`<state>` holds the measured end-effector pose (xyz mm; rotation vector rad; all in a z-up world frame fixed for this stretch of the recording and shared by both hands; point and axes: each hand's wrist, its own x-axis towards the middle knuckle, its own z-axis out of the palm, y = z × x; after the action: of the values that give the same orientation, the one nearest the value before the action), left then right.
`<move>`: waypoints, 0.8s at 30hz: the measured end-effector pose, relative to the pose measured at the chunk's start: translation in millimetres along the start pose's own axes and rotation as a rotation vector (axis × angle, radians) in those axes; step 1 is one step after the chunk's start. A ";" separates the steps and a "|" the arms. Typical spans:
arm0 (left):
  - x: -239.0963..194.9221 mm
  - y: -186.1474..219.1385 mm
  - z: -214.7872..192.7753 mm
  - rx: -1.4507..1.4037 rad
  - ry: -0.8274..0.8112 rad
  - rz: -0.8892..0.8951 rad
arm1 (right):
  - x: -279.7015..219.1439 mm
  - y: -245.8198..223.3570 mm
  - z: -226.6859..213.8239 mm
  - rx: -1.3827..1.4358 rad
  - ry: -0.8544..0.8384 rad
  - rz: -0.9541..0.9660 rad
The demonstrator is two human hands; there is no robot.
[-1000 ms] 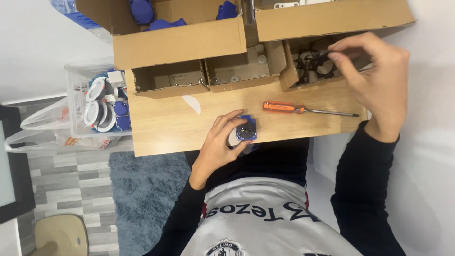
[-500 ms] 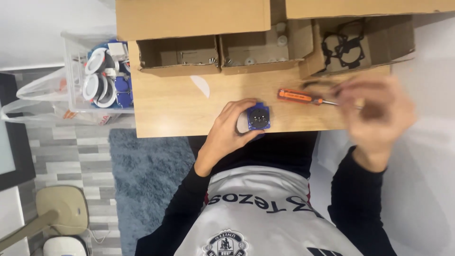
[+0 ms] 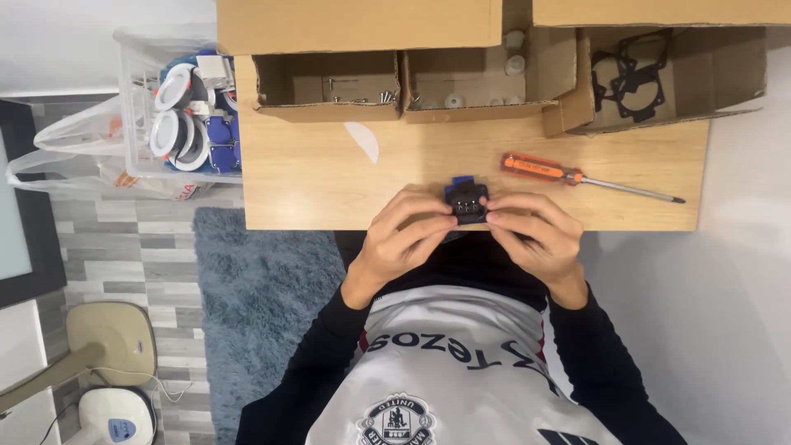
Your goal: Assembling blue plastic components by driving screws with a manual screwdriver
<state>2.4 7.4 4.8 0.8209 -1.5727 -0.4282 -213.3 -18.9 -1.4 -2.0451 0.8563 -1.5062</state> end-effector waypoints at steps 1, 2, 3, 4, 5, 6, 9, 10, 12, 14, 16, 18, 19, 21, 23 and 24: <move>0.3 -0.1 0.4 -0.005 0.006 0.010 | 0.3 -0.6 0.4 0.001 -0.004 -0.002; 0.2 0.5 0.7 -0.010 0.012 0.018 | 0.2 -1.6 0.8 0.002 -0.010 -0.003; 0.2 -1.3 1.0 -0.011 0.011 0.018 | 1.2 -0.8 0.4 0.001 -0.010 -0.002; -0.6 -2.3 0.9 -0.006 0.011 0.028 | 1.7 -0.4 0.4 0.021 -0.018 -0.008; -1.4 -3.3 0.7 -0.002 0.011 0.037 | 2.2 -0.1 0.4 0.040 -0.026 -0.013; -1.7 -4.3 0.9 0.000 0.011 0.038 | 3.8 0.0 -0.2 0.042 -0.026 -0.014; -1.6 -5.4 1.7 0.017 0.009 0.042 | 6.7 0.4 -2.1 0.059 -0.042 -0.032; -0.6 -5.4 2.1 0.017 0.013 0.046 | 6.7 1.3 -2.6 0.065 -0.047 -0.046; -0.3 -6.1 3.0 0.017 0.016 0.049 | 6.5 3.2 -3.2 0.071 -0.051 -0.059; -1.5 -7.5 3.4 0.024 0.006 0.049 | 6.6 4.8 -3.0 0.071 -0.061 -0.084; -3.0 -9.4 3.9 0.025 0.004 0.052 | 4.6 6.9 -3.2 0.074 -0.066 -0.086; -3.5 -9.6 4.1 0.027 0.003 0.056 | 2.8 8.1 -3.3 0.079 -0.072 -0.089; -3.1 -8.9 4.0 0.025 0.002 0.054 | 2.1 8.2 -3.4 0.079 -0.075 -0.084; -2.9 -8.7 3.9 0.023 0.002 0.052 | 2.4 8.7 -3.4 0.079 -0.080 -0.079; -3.8 -8.5 3.2 0.045 -0.013 0.042 | 3.4 8.6 -2.9 0.070 -0.077 -0.094; -3.7 -8.6 3.7 0.045 -0.012 0.041 | 4.1 8.3 -2.8 0.070 -0.078 -0.093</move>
<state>1.0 3.6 -4.4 0.8202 -1.6128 -0.3705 -216.9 -27.6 -3.4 -2.1028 0.6779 -1.4730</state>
